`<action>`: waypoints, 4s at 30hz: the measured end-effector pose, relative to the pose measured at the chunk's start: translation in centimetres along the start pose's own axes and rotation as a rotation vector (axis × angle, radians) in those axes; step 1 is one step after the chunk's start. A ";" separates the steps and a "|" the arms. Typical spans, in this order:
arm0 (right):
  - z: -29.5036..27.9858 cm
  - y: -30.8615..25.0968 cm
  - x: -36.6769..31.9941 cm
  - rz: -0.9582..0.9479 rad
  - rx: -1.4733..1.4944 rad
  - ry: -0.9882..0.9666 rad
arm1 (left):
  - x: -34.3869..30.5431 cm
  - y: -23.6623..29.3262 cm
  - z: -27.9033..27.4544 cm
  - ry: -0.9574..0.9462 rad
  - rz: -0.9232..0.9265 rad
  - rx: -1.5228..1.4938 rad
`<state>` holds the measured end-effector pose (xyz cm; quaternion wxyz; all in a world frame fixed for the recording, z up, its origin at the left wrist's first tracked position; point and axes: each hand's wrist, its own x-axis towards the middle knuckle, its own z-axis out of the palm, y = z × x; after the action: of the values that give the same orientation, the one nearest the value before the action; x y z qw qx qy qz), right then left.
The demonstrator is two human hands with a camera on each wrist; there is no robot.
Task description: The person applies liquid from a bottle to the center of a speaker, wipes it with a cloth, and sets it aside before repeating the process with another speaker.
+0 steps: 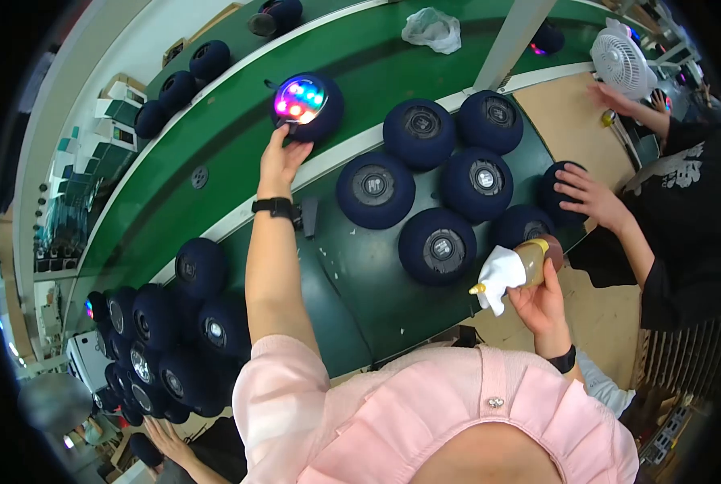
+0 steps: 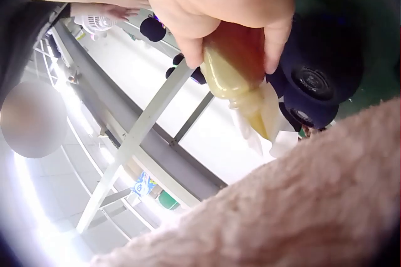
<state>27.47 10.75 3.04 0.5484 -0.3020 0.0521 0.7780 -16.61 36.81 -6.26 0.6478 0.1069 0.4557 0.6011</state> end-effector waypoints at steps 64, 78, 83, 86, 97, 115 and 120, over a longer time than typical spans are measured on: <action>5.1 14.5 3.4 -0.215 -0.544 -0.237 | -28.3 -3.2 -5.2 -0.243 0.833 1.582; 7.1 17.5 4.2 -0.638 -0.759 -0.303 | -28.2 -3.4 -5.9 -0.146 0.605 1.249; 7.2 17.7 4.8 -0.742 -0.878 -0.292 | -28.3 -3.4 -5.9 -0.140 0.628 1.270; 7.7 17.6 4.6 -0.826 -0.987 -0.289 | -28.1 -3.5 -6.1 -0.143 0.617 1.244; 8.4 18.3 4.1 -1.114 -1.261 -0.465 | -28.3 -3.7 -6.1 -0.132 0.605 1.269; 8.6 18.3 5.8 -1.111 -1.077 -0.400 | -28.4 -3.4 -6.2 -0.144 0.603 1.240; 6.8 17.9 6.2 -0.987 -0.986 -0.324 | -28.4 -3.5 -6.2 -0.150 0.606 1.253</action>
<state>7.45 11.60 0.83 0.6369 -0.3838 -0.5304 0.4070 -14.80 8.53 0.98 0.2978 0.6238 0.6206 0.3703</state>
